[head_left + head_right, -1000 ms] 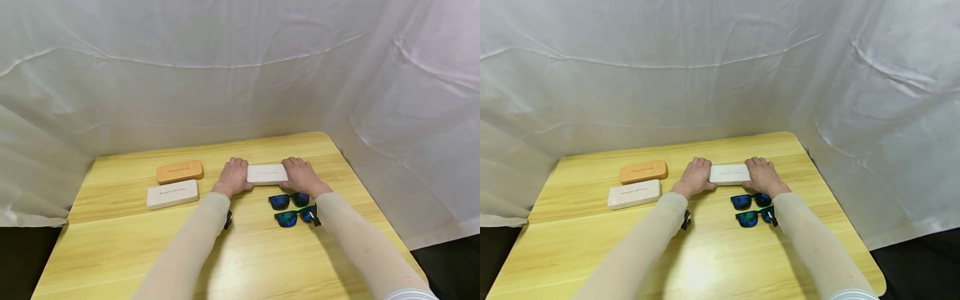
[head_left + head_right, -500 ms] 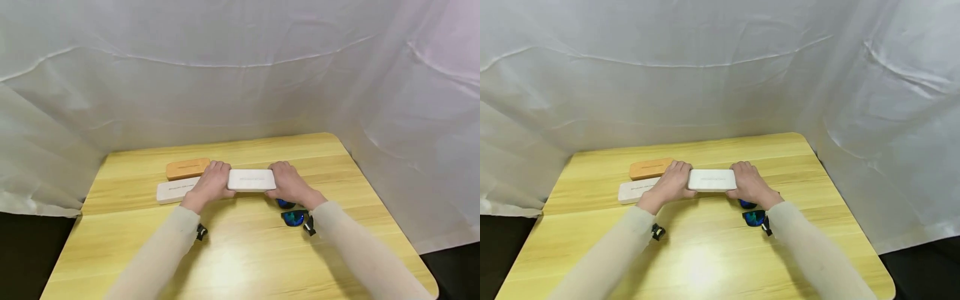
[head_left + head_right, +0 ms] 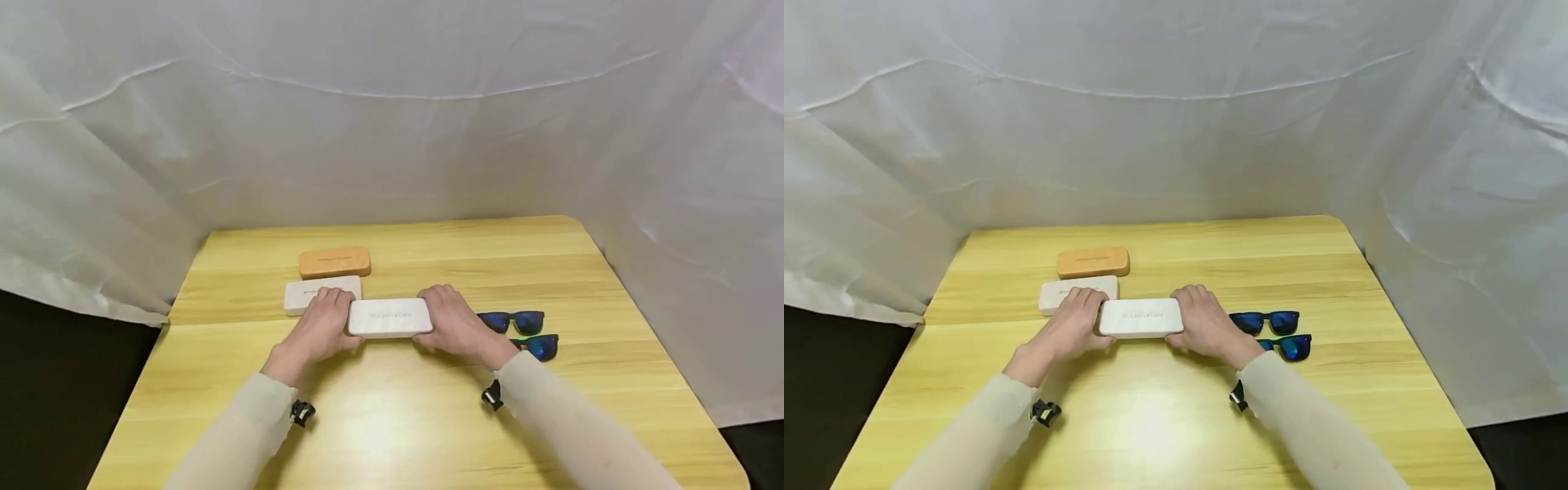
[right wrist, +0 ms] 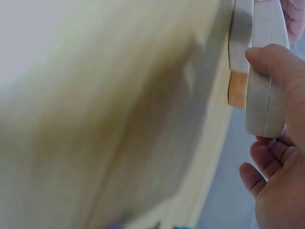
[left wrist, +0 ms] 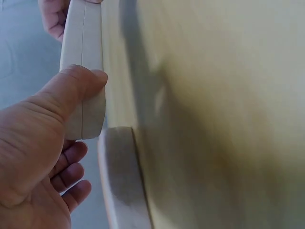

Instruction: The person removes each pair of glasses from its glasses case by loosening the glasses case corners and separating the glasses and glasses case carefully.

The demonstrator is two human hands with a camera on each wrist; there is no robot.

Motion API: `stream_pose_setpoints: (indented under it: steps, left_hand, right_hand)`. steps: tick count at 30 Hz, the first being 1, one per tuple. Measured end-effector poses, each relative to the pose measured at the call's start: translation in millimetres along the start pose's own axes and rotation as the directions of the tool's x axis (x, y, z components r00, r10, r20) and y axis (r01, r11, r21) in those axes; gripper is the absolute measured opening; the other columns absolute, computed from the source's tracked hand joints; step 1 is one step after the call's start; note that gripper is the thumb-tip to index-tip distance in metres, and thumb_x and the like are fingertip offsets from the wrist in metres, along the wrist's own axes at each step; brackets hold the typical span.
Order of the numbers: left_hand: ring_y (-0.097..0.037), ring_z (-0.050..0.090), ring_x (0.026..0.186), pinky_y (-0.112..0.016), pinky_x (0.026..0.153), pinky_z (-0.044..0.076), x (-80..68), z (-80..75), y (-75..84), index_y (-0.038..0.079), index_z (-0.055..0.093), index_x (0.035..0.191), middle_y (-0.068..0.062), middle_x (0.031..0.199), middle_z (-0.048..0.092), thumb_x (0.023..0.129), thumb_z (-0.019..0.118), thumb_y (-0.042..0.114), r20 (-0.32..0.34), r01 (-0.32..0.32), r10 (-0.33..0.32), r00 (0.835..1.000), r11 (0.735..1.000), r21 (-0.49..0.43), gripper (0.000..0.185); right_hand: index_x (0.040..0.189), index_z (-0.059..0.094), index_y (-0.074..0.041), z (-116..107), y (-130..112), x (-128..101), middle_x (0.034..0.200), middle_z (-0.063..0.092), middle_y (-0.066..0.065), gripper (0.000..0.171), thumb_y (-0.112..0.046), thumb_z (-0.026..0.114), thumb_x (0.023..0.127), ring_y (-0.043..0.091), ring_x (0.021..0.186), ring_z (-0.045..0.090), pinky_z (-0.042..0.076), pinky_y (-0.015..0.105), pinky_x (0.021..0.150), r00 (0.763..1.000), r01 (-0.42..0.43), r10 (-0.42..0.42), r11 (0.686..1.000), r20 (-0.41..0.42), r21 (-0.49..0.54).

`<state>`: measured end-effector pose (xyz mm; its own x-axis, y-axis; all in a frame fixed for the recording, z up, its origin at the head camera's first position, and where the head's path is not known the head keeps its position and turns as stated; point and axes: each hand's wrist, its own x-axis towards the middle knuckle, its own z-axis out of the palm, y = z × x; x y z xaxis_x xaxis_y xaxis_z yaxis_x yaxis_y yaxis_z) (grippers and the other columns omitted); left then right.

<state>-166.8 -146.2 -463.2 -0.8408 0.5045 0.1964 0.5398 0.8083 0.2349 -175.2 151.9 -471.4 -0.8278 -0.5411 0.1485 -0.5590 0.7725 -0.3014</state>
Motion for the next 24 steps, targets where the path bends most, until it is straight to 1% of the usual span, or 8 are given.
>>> stream_pose_setpoints:
  steps: [6,9,11,14,18,21,24]
  left_hand:
    - [-0.032,0.052,0.104,-0.046,0.095,0.046,-13.1,11.0,0.6,-0.005,0.059,0.126,-0.017,0.115,0.065,0.076,0.095,0.04,0.001,-0.003,0.003,1.0,1.0,-0.017,0.077]
    - [-0.031,0.053,0.106,-0.045,0.096,0.045,-17.7,16.1,1.3,-0.004,0.058,0.126,-0.016,0.116,0.065,0.076,0.094,0.04,0.01,0.006,-0.006,1.0,0.999,-0.032,0.075]
    - [-0.031,0.052,0.107,-0.046,0.097,0.045,-20.1,19.0,2.2,-0.002,0.058,0.124,-0.016,0.118,0.064,0.077,0.094,0.04,0.019,0.015,-0.014,1.0,0.999,-0.047,0.073]
    - [-0.031,0.05,0.109,-0.046,0.097,0.045,-23.3,23.1,3.9,-0.001,0.058,0.125,-0.015,0.119,0.062,0.077,0.093,0.039,0.048,0.046,-0.043,0.998,0.996,-0.076,0.072]
    - [-0.03,0.049,0.11,-0.046,0.097,0.045,-26.0,26.9,6.4,-0.001,0.057,0.127,-0.015,0.121,0.062,0.078,0.093,0.038,0.088,0.088,-0.08,0.993,0.991,-0.1,0.073]
    - [-0.03,0.049,0.109,-0.045,0.097,0.045,-28.0,28.7,8.0,0.0,0.057,0.128,-0.014,0.12,0.062,0.077,0.093,0.039,0.09,0.104,-0.094,0.992,0.989,-0.109,0.073]
    - [-0.03,0.05,0.108,-0.045,0.097,0.045,-30.1,30.8,9.5,0.0,0.057,0.127,-0.014,0.119,0.062,0.077,0.093,0.038,0.076,0.102,-0.093,0.993,0.988,-0.119,0.073]
  right_hand:
    - [0.132,0.054,0.001,10.6,-3.6,-7.3,0.123,0.063,0.015,0.078,-0.042,0.092,0.079,0.029,0.107,0.056,0.049,0.047,0.094,1.0,0.002,-0.002,1.0,0.017,-0.009]
    - [0.133,0.055,0.001,14.3,-4.3,-10.7,0.124,0.063,0.015,0.079,-0.044,0.092,0.08,0.03,0.109,0.056,0.049,0.048,0.095,0.999,-0.001,0.002,1.0,0.032,-0.017]
    - [0.134,0.055,0.001,16.4,-4.5,-12.6,0.126,0.063,0.016,0.078,-0.045,0.09,0.081,0.03,0.111,0.056,0.048,0.048,0.097,0.999,-0.006,0.007,1.0,0.049,-0.017]
    - [0.135,0.055,0.001,19.8,-3.9,-15.8,0.126,0.064,0.015,0.078,-0.047,0.088,0.083,0.03,0.111,0.057,0.048,0.048,0.096,0.998,-0.009,0.01,1.0,0.069,-0.019]
    - [0.135,0.056,0.0,23.3,-2.7,-21.0,0.127,0.064,0.015,0.078,-0.049,0.088,0.083,0.03,0.111,0.058,0.048,0.048,0.094,0.998,-0.005,0.007,1.0,0.068,-0.027]
    - [0.134,0.056,-0.001,24.9,-2.7,-23.8,0.126,0.064,0.014,0.077,-0.049,0.087,0.083,0.03,0.111,0.057,0.048,0.047,0.094,0.998,0.0,0.001,1.0,0.059,-0.02]
    - [0.134,0.056,-0.001,25.9,-2.2,-26.3,0.126,0.064,0.013,0.076,-0.049,0.088,0.083,0.029,0.11,0.057,0.047,0.047,0.094,0.999,0.001,-0.001,1.0,0.052,-0.012]
